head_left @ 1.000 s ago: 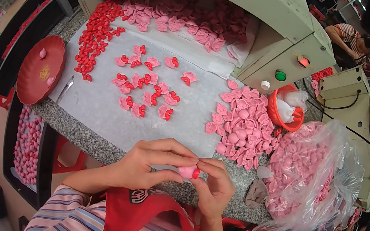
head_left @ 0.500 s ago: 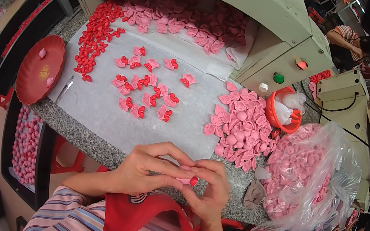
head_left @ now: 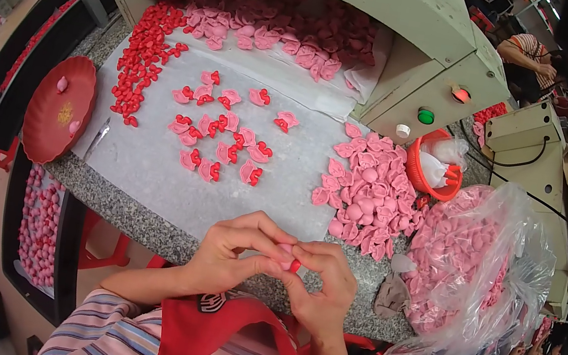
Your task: Assembling small pink flower-shaped plastic parts by applying adhesive from a squeeze bottle and joining components at a factory workbench.
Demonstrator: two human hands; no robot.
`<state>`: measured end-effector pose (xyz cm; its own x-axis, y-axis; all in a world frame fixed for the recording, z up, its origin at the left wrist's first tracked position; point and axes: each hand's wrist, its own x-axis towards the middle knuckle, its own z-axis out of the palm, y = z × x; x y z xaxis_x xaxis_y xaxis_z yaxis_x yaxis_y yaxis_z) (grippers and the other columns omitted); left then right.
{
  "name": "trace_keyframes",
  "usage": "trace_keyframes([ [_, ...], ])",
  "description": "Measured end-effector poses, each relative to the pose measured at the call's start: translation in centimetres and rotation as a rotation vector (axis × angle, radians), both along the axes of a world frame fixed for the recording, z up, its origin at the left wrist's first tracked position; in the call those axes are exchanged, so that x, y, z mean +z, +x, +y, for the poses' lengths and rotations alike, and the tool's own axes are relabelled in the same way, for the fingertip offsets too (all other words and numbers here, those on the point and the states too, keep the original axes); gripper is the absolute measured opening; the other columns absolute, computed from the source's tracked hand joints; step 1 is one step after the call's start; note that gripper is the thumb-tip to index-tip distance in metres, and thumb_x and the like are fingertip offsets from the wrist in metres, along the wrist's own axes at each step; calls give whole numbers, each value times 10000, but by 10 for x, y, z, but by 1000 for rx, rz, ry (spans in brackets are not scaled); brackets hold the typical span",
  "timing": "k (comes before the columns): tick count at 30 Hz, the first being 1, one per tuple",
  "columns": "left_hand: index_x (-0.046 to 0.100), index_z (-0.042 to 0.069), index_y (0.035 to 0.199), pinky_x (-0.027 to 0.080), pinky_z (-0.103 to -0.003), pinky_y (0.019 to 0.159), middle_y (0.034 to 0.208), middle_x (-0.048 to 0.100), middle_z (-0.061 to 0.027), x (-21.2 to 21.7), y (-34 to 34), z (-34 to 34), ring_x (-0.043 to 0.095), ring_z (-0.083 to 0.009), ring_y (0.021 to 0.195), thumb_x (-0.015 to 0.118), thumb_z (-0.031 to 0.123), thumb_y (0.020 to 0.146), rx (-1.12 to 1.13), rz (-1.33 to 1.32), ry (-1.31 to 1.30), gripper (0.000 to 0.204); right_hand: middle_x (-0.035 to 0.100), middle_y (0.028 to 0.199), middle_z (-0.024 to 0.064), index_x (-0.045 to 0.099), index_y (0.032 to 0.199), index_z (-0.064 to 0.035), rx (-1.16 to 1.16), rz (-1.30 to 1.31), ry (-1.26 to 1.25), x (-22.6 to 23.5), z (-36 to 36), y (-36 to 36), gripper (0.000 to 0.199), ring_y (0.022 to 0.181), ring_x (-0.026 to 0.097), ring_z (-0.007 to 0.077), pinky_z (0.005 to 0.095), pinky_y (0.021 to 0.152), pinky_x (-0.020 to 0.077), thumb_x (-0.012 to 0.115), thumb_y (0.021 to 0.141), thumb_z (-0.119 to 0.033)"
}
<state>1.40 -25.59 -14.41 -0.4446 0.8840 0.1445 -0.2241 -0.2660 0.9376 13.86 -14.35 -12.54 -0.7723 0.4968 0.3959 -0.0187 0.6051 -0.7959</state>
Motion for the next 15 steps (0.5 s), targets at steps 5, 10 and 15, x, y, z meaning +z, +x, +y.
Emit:
trace_keyframes([
  [5, 623, 0, 1004, 498, -344, 835, 1102, 572, -140, -7, 3, 9, 574, -234, 1003, 564, -17, 825, -70, -766, 15, 189, 560, 1038, 122, 604, 940, -13, -159, -25, -144, 9, -6, -11, 356, 951, 558, 233, 317, 798, 463, 767, 625, -40],
  [10, 570, -21, 1073, 481, -340, 874, 1104, 576, -139, -5, -8, 3, 568, -212, 1030, 553, -9, 838, -227, -890, -13, 236, 484, 1204, 153, 571, 1107, 8, 52, 96, -769, -5, -2, -2, 397, 1112, 493, 255, 357, 917, 427, 680, 725, 6],
  [15, 568, -3, 1066, 501, -315, 829, 1077, 592, -139, -6, -13, 3, 594, -195, 976, 572, -15, 820, -228, -741, -93, 247, 427, 1295, 199, 497, 1214, 25, 252, 72, -800, -4, 3, -1, 429, 1184, 443, 279, 378, 962, 387, 600, 801, -21],
])
